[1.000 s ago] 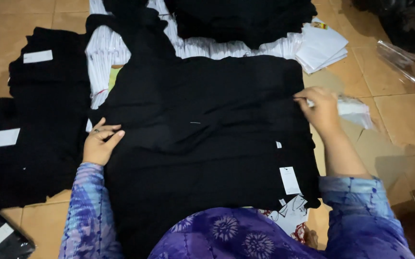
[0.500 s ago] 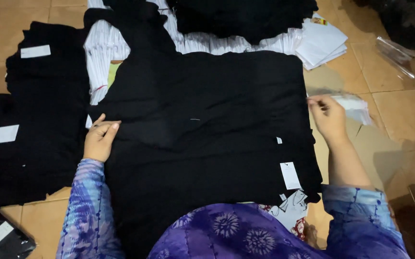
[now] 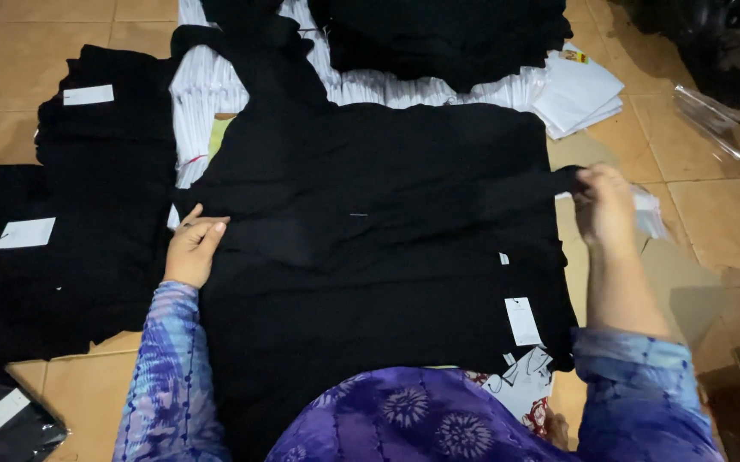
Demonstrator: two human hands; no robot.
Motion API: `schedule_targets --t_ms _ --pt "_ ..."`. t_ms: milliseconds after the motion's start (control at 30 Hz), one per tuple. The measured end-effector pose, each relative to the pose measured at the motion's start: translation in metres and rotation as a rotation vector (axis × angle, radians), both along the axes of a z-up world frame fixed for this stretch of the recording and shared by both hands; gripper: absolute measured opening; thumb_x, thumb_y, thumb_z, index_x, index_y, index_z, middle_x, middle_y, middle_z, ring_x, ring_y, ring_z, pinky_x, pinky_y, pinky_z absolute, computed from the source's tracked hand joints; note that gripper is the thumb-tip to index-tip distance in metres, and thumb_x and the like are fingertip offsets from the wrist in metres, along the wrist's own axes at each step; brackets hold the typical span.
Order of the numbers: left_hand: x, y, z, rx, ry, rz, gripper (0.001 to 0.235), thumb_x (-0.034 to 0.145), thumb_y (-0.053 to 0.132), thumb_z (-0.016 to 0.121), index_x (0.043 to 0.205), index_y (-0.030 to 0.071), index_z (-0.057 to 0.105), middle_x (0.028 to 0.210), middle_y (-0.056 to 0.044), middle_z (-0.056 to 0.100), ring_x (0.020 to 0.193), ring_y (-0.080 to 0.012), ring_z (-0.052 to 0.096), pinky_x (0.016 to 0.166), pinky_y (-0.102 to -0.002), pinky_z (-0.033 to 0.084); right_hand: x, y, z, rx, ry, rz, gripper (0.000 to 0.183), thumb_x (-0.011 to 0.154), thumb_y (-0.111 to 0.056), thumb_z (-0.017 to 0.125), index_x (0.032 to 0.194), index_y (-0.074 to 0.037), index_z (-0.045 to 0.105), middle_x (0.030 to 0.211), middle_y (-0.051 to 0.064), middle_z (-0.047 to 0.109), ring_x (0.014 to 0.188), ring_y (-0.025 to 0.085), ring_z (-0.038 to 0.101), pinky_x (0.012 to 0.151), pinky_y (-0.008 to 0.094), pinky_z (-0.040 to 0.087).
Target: The person folds a black garment on the floor, smoothing it out and aligning the edges. They then place a white tag on the folded item and move it to a stack of similar folded garments. This process is repeated for multiple items.
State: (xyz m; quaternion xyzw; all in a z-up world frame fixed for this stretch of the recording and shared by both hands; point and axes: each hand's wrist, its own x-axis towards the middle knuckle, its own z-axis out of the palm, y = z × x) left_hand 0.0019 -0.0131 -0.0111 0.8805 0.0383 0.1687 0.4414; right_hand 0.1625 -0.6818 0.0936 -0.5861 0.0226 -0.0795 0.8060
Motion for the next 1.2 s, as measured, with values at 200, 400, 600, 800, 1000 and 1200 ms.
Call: schedule_targets --t_ms 200,400,600,800,1000,1200 --pt "-0.001 0.012 -0.009 -0.097 0.004 -0.079 0.019 0.102 0.017 0.061 0.110 0.005 0.074 0.124 -0.006 0.071 0.151 -0.0367 0.040 0.123 -0.044 0.030 -0.071 -0.004 0.095 -0.256 -0.349 0.014 0.011 0.098 -0.028 0.050 0.090 -0.022 0.044 0.071 -0.007 0.042 0.046 0.008 0.035 0.039 0.025 0.026" --pt "-0.009 0.037 -0.017 -0.132 0.037 -0.291 0.016 0.096 0.012 0.063 0.092 0.008 0.078 0.139 -0.008 0.066 0.159 -0.0324 0.027 0.128 -0.046 0.019 -0.100 -0.096 0.050 -0.592 -0.630 0.027 0.031 0.109 -0.023 0.041 0.126 0.002 0.050 0.135 0.020 0.054 0.123 0.031 0.056 0.124 0.045 0.049" --pt "0.000 0.044 -0.036 -0.146 -0.050 -0.239 0.012 0.096 0.007 0.064 0.086 0.003 0.070 0.127 -0.008 0.071 0.154 -0.0341 0.039 0.125 -0.042 0.028 -0.075 -0.105 0.014 -0.542 -0.487 -0.039 0.005 0.110 -0.013 0.048 0.114 -0.010 0.047 0.108 0.003 0.046 0.098 0.017 0.047 0.109 0.037 0.050" --pt "-0.001 0.033 -0.019 -0.113 -0.004 -0.177 0.014 0.096 0.012 0.067 0.084 0.005 0.066 0.124 -0.007 0.073 0.152 -0.0365 0.041 0.122 -0.044 0.031 -0.038 0.015 0.039 -0.009 -0.008 0.090 0.013 0.103 -0.019 0.042 0.097 -0.019 0.053 0.088 -0.005 0.049 0.071 0.007 0.045 0.060 0.021 0.033" --pt "-0.002 0.030 -0.016 -0.122 0.031 -0.133 0.014 0.100 0.015 0.061 0.093 0.006 0.069 0.125 -0.003 0.072 0.154 -0.0330 0.039 0.124 -0.042 0.029 -0.021 0.013 0.029 -0.319 -0.160 -0.009 0.014 0.116 -0.030 0.045 0.116 -0.018 0.053 0.100 -0.008 0.049 0.088 0.001 0.044 0.081 0.017 0.038" --pt "-0.004 0.014 0.005 -0.137 0.060 -0.030 0.025 0.106 0.020 0.065 0.085 0.006 0.068 0.120 -0.006 0.074 0.147 -0.0285 0.046 0.124 -0.046 0.027 0.048 0.005 -0.086 -0.867 0.062 -0.179 0.027 0.114 -0.036 0.062 0.105 -0.011 0.068 0.084 0.005 0.062 0.079 0.020 0.059 0.066 0.038 0.045"
